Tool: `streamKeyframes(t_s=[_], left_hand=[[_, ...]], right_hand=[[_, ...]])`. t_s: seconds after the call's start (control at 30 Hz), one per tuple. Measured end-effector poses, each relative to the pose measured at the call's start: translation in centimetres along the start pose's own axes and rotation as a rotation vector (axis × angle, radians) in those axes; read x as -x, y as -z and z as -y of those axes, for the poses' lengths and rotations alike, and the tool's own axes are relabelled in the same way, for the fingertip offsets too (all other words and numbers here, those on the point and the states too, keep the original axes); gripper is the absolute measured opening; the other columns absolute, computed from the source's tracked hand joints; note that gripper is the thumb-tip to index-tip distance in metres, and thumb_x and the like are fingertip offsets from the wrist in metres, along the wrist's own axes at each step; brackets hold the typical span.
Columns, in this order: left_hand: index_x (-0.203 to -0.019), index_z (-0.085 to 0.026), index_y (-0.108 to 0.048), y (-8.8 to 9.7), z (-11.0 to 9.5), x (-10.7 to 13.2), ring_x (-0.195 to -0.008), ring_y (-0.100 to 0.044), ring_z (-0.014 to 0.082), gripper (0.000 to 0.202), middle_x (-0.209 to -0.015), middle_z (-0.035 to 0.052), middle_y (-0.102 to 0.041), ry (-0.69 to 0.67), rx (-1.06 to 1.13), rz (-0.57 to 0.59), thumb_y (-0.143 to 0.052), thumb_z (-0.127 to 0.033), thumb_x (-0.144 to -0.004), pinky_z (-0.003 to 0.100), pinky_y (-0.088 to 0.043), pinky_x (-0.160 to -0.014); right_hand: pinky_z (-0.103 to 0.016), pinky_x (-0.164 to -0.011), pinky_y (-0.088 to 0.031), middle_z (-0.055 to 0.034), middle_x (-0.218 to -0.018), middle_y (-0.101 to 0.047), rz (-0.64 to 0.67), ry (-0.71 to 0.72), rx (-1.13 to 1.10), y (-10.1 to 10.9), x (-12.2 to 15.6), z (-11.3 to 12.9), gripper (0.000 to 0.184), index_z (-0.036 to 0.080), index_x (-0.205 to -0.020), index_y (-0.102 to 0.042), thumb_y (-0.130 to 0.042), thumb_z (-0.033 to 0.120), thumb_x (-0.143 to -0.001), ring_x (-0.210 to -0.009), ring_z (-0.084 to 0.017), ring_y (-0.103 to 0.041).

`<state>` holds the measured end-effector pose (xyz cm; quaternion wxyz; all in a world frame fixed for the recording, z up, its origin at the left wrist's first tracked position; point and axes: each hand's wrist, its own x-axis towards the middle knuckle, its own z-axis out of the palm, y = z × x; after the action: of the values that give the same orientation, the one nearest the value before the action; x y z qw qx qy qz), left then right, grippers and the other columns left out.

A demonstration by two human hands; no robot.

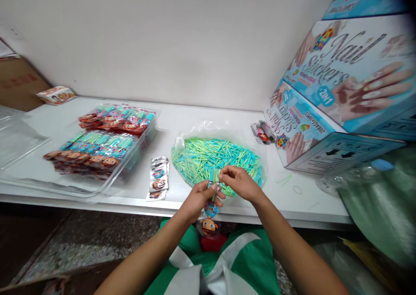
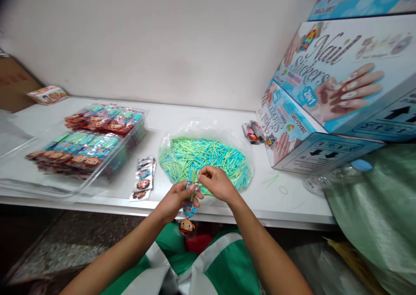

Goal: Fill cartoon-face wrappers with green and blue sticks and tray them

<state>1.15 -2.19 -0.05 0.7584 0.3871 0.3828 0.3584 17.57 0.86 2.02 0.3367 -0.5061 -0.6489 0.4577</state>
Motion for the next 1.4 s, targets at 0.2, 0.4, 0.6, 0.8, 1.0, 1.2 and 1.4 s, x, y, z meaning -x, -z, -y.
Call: streamKeyframes(t_s=[0.2, 0.4, 0.6, 0.8, 1.0, 1.2, 1.4], left_hand=[[-0.078, -0.012, -0.054, -0.1, -0.3, 0.3, -0.049, -0.056, 0.01, 0.037, -0.071, 0.0048, -0.064, -0.028, -0.002, 0.028, -0.061, -0.048, -0.074, 0.02, -0.039, -0.043], [-0.075, -0.012, -0.055, -0.3, -0.3, 0.4, -0.048, -0.054, 0.0083, 0.031, -0.069, 0.0038, -0.062, 0.0, -0.04, 0.1, -0.059, -0.043, -0.078, 0.019, -0.038, -0.046], [-0.077, -0.012, -0.055, -0.3, -0.3, 0.5, -0.048, -0.054, 0.0086, 0.03, -0.069, 0.0051, -0.063, 0.001, 0.0, 0.115, -0.057, -0.041, -0.08, 0.02, -0.038, -0.046], [-0.079, -0.011, -0.055, -0.4, -0.6, 0.6, -0.048, -0.054, 0.0094, 0.032, -0.07, 0.0054, -0.064, -0.01, 0.005, 0.135, -0.059, -0.043, -0.078, 0.02, -0.038, -0.044], [-0.082, -0.013, -0.053, -0.2, -0.5, 0.5, -0.047, -0.055, 0.0094, 0.032, -0.07, 0.0044, -0.064, -0.012, 0.038, 0.143, -0.059, -0.044, -0.078, 0.02, -0.038, -0.044], [-0.079, -0.011, -0.054, -0.1, -0.5, 0.6, -0.047, -0.055, 0.0089, 0.031, -0.068, 0.0056, -0.063, -0.009, 0.028, 0.176, -0.058, -0.041, -0.08, 0.019, -0.039, -0.046], [-0.082, -0.011, -0.054, -0.1, -0.4, 0.6, -0.048, -0.056, 0.0096, 0.032, -0.072, 0.0068, -0.065, 0.009, 0.032, 0.182, -0.059, -0.043, -0.079, 0.019, -0.039, -0.045]], right_hand=[[-0.022, -0.054, -0.036, 0.0044, -0.063, -0.05, 0.072, 0.054, 0.091, 0.3, 0.9, 0.8, 0.008, 0.018, -0.077, -0.056, -0.051, 0.024, -0.08, -0.059, -0.01, -0.045], [-0.025, -0.066, -0.043, -0.0004, -0.076, -0.061, 0.027, 0.036, -0.126, 0.3, 0.7, 1.0, 0.02, 0.017, -0.088, -0.063, -0.057, 0.035, -0.079, -0.071, -0.013, -0.055], [-0.026, -0.064, -0.044, 0.0001, -0.073, -0.062, 0.037, 0.004, -0.166, 0.1, 0.7, 1.0, 0.017, 0.017, -0.085, -0.064, -0.059, 0.032, -0.077, -0.067, -0.013, -0.056], [-0.025, -0.062, -0.043, 0.0017, -0.07, -0.058, 0.012, 0.006, -0.118, -0.1, 0.7, 1.2, 0.015, 0.017, -0.088, -0.059, -0.055, 0.025, -0.076, -0.064, -0.012, -0.054], [-0.026, -0.071, -0.043, -0.0006, -0.081, -0.06, 0.023, 0.077, -0.019, 0.0, 1.1, 1.9, 0.016, 0.019, -0.091, -0.059, -0.049, 0.022, -0.079, -0.076, -0.014, -0.056], [-0.025, -0.065, -0.042, 0.0006, -0.074, -0.057, 0.032, 0.063, -0.049, 0.0, 1.2, 1.9, 0.017, 0.018, -0.083, -0.059, -0.054, 0.034, -0.081, -0.07, -0.013, -0.053], [-0.024, -0.06, -0.04, 0.0014, -0.069, -0.057, 0.001, 0.06, 0.073, 0.0, 1.2, 1.7, 0.012, 0.019, -0.079, -0.06, -0.051, 0.027, -0.08, -0.064, -0.012, -0.051]])
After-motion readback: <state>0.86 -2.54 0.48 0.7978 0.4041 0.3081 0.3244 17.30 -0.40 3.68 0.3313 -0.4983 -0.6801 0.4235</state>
